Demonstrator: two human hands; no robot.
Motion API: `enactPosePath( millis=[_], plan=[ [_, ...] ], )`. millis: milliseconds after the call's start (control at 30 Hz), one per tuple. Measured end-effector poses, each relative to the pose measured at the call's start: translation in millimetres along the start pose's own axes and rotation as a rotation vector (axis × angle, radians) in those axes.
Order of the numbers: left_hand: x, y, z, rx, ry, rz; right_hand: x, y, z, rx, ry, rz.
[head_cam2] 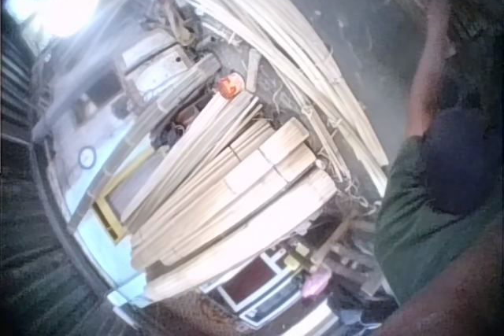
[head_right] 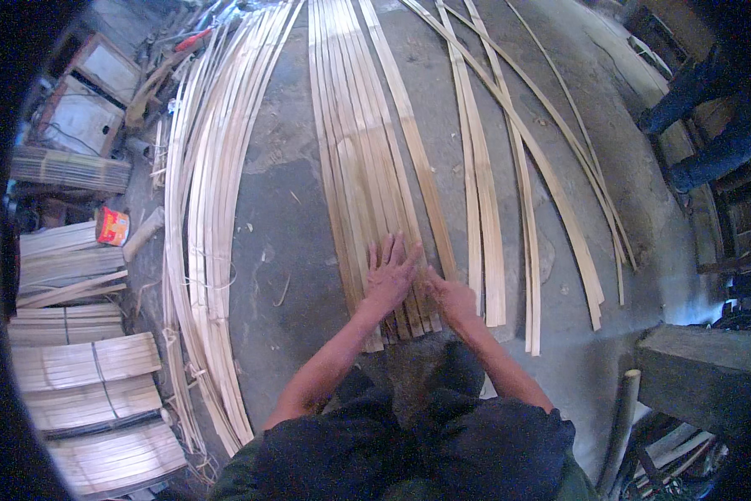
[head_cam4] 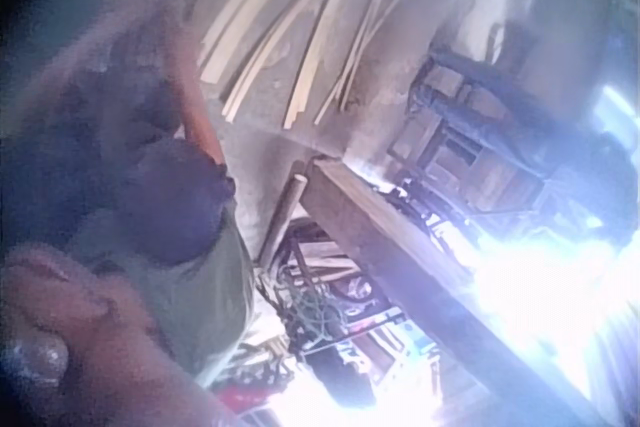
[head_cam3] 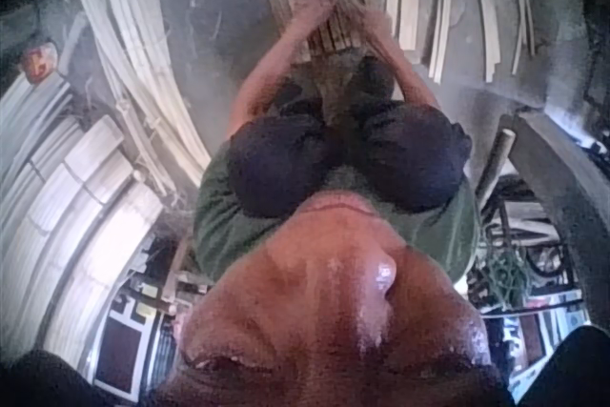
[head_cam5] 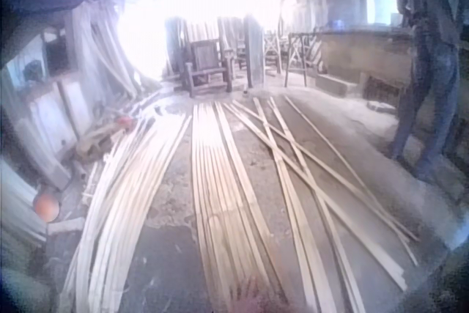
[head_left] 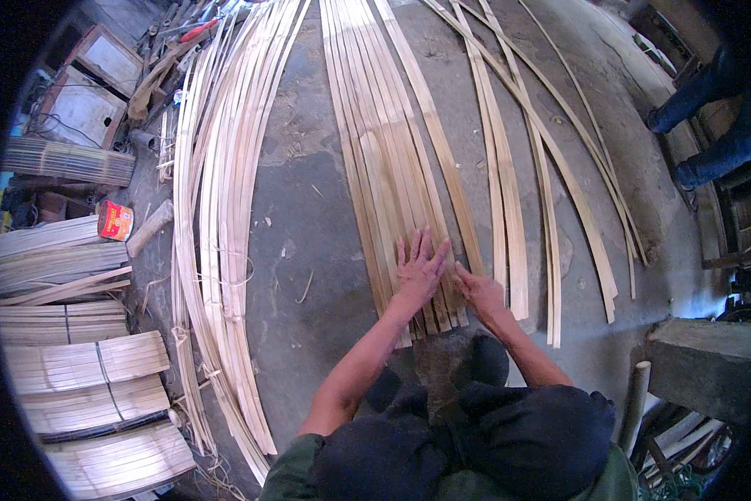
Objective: The person sits on the floor and repeatedly picks up, aligns, and stacks thin wooden strips by hand. The person handles the strips one at a time, organizing them into a neat pile on the floor.
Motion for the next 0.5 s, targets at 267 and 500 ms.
enactPosePath(
  millis=[267, 500],
  plan=[
    [0, -4, 18, -0.075, 0.010, -0.017, -7, 18, 40, -0.084, -0.037, 0.287],
    [0, 1, 19, -0.123, 0.016, -0.007, -16, 27, 44, 0.227, -0.061, 0.306]
  ],
)
Point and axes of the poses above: each hand's wrist, its own x-axis towards the middle knuckle, its own y-axis out of the back of the hand, z = x × y, the point moved 9 cm from there along x, towards the middle knuckle, and after that the axes turned 13 degrees about -z, right-handed, at the moved point
